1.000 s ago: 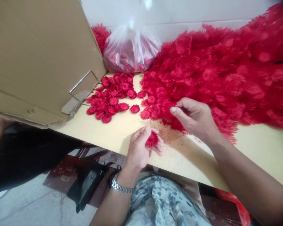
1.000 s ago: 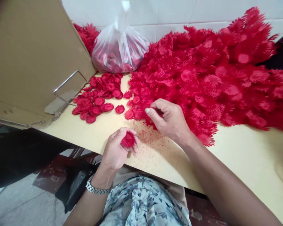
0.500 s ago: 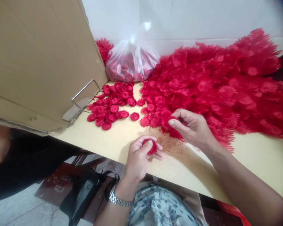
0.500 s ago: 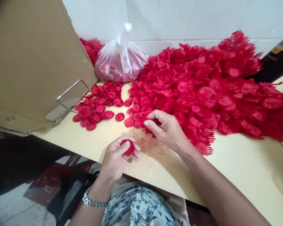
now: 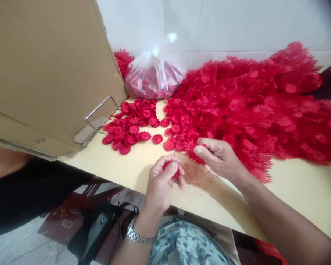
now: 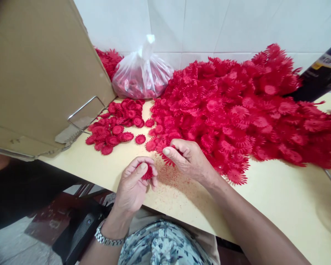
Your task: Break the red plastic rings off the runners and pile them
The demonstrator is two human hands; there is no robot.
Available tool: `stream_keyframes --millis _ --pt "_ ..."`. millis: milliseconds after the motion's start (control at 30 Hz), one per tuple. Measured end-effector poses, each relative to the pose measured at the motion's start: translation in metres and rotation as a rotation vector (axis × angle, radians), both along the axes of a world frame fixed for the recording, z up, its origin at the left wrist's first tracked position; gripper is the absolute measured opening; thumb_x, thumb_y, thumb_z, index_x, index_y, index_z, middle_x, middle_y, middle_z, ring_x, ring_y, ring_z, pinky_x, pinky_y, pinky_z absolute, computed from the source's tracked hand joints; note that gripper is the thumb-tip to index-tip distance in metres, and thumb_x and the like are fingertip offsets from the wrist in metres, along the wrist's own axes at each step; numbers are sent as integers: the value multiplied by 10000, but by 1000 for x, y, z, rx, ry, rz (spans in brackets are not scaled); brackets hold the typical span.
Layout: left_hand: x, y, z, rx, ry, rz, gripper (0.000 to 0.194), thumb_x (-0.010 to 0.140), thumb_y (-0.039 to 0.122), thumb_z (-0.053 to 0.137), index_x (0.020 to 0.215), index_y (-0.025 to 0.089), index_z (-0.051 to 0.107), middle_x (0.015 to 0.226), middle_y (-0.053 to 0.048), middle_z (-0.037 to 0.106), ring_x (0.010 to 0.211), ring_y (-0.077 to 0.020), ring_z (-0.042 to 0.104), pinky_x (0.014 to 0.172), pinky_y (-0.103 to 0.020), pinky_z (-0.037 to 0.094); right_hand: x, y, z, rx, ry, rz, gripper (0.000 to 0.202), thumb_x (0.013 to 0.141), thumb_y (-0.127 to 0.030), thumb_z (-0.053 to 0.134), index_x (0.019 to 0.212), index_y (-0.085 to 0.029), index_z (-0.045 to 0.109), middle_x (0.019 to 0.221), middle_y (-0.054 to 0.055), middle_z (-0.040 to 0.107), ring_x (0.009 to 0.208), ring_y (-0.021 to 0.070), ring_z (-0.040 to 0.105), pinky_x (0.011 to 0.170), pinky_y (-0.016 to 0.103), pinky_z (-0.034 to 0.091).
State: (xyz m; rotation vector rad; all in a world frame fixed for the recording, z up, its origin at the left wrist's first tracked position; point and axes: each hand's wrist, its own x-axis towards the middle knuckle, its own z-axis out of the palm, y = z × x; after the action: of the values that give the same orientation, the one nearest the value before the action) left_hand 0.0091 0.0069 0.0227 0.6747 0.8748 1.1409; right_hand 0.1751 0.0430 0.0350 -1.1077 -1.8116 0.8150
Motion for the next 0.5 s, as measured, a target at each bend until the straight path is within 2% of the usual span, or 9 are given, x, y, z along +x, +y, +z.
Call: stream_keyframes --millis 133,233,300,367,433,500 --pt "7 7 4 55 44 -27 236 750 310 642 928 168 583 618 22 603 428 -81 533 390 -181 398 -4 -2 0 -35 23 113 417 873 -404 473 549 -193 319 528 -54 265 466 62 273 424 203 219" --pt "12 12 4 19 77 -32 181 713 290 675 786 163 570 527 47 560 364 -60 473 340 -159 338 -3 -2 1 -61 24 206 420 857 -419 507 547 -187 344 518 -56 296 467 61 295 426 196 231" --pt "13 16 5 -12 98 -7 176 707 278 672 721 165 538 488 55 540 343 -53 452 321 -145 291 0 -1 2 -64 11 168 450 837 -448 529 530 -189 325 502 -61 277 451 58 278 411 197 221" --pt "12 23 7 -22 129 45 169 717 273 656 711 171 521 491 56 545 346 -48 450 321 -140 275 6 2 3 8 -27 -16 474 832 -465 528 517 -195 297 494 -62 248 438 59 258 403 206 208" --pt "14 34 9 9 182 99 166 724 270 645 697 173 513 500 55 543 350 -43 443 323 -140 273 14 7 4 172 -130 -293 473 841 -464 514 516 -197 300 494 -55 257 439 68 264 418 225 210" --pt "20 48 11 83 252 115 159 728 274 637 694 169 522 514 52 540 348 -37 430 320 -144 275 22 13 2 352 -288 -519 418 849 -449 513 544 -193 388 520 -28 362 477 95 350 452 245 253"
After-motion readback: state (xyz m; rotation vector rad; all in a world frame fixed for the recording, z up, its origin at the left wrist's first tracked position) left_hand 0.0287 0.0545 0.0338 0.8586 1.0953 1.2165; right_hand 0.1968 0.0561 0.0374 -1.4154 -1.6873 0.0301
